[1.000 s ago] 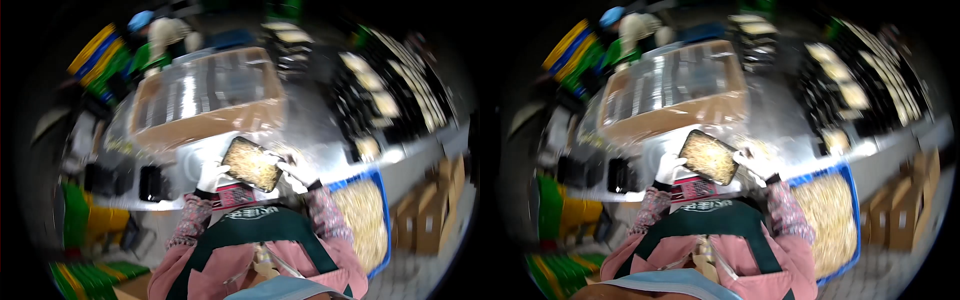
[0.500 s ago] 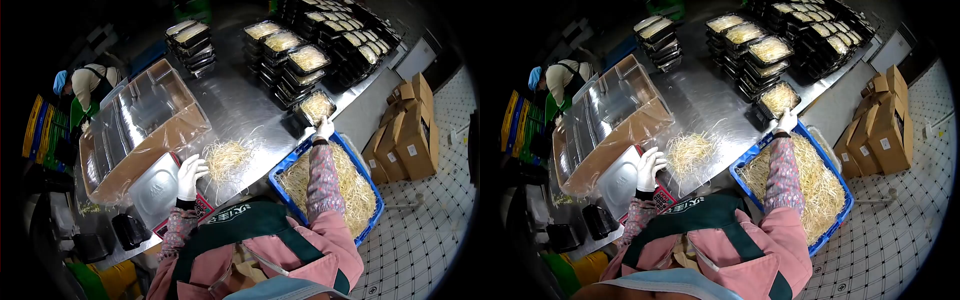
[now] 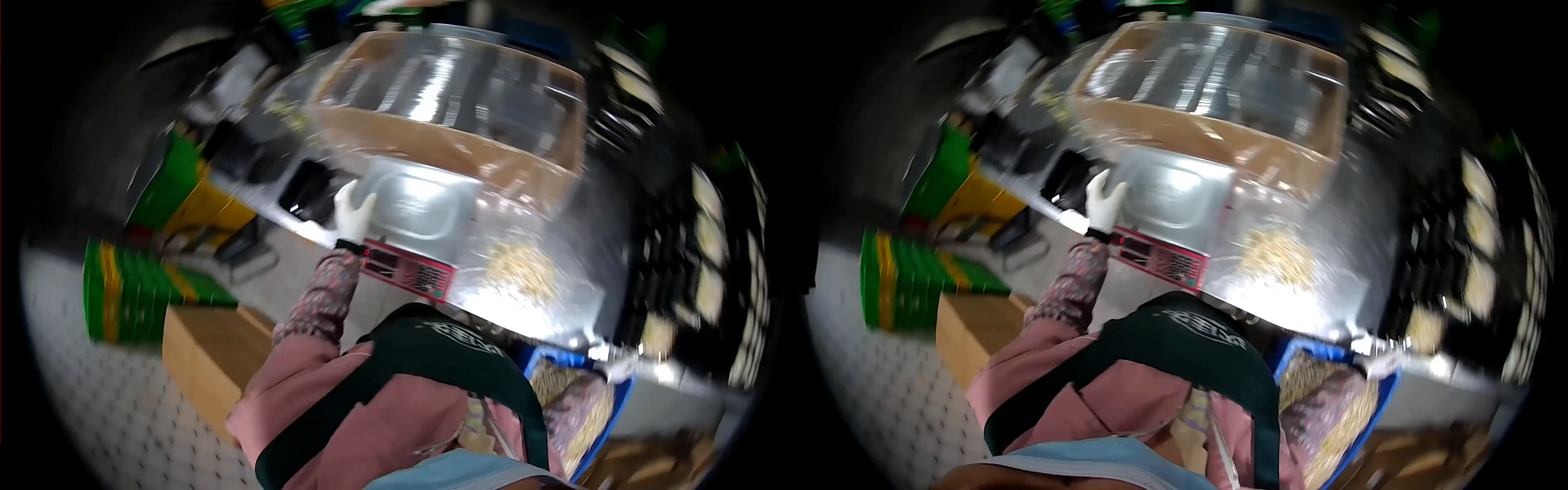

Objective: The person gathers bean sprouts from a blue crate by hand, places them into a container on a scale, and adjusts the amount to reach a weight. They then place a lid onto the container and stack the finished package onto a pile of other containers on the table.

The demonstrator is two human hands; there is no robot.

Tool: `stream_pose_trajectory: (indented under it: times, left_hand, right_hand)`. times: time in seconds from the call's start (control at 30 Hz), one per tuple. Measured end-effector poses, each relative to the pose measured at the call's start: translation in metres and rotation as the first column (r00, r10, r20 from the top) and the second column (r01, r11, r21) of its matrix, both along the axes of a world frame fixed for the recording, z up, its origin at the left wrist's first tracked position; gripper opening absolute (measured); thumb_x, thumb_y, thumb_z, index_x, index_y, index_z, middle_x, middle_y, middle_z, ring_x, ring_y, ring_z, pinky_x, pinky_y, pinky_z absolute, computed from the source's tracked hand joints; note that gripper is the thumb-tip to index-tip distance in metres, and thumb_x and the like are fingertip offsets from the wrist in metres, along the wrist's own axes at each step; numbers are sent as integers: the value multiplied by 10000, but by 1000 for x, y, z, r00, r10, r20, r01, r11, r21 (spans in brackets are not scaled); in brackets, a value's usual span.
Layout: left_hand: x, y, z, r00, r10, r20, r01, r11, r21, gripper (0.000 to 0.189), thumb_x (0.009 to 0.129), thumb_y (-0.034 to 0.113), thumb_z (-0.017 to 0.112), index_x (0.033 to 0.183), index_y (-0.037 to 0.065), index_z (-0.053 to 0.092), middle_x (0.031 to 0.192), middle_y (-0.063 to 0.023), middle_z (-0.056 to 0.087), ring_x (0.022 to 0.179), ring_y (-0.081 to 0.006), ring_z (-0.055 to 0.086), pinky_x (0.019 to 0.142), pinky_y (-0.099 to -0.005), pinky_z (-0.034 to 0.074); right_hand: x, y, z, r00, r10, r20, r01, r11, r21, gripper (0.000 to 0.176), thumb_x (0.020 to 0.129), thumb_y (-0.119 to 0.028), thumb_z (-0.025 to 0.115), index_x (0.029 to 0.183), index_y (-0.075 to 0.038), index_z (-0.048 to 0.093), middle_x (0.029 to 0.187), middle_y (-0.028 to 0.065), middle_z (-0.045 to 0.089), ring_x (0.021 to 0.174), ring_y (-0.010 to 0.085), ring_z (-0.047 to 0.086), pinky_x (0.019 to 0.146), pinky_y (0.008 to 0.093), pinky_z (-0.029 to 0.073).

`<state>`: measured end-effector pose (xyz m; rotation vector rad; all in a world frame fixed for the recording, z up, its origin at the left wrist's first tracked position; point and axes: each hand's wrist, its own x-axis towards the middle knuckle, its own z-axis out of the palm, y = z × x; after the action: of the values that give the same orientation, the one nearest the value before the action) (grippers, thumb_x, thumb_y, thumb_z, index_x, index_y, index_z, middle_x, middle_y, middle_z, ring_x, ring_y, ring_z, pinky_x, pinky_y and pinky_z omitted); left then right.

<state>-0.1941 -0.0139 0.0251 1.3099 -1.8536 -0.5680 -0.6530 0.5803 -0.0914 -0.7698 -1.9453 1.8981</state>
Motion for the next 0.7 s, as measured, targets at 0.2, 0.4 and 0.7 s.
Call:
stream_pose_trajectory:
  times: [0.2, 0.4, 0.7]
  left_hand:
    - [110, -78, 11, 754, 481, 447, -419, 877, -236, 1147, 672, 503, 833, 1520, -2, 249, 1604, -225, 184, 1491, -436, 111, 1191, -564, 168]
    - [158, -143, -47, 614, -247, 749, -97, 919, 382, 422, 896, 388, 517, 1144, 110, 714, 1141, -147, 698, 1121, -332, 624, 1029, -465, 393]
    - [190, -152, -3, 921, 2, 389, -106, 963, 246, 574, 790, 606, 676, 899, 49, 761, 812, -172, 720, 821, -367, 686, 762, -453, 512]
  right_hand:
    - [75, -105, 42, 928, 371, -33, -372, 919, -129, 362, 962, -279, 615, 1266, -84, 629, 912, 48, 582, 652, 119, 487, 598, 282, 543]
    - [117, -203, 74, 634, 761, -138, -768, 640, 5, 339, 1006, -266, 570, 1290, -93, 632, 810, -46, 531, 648, 38, 447, 558, 206, 397]
    - [193, -248, 57, 438, 899, -33, -899, 438, 10, 248, 997, -212, 603, 1181, -48, 617, 844, 24, 606, 630, 100, 557, 567, 236, 479]
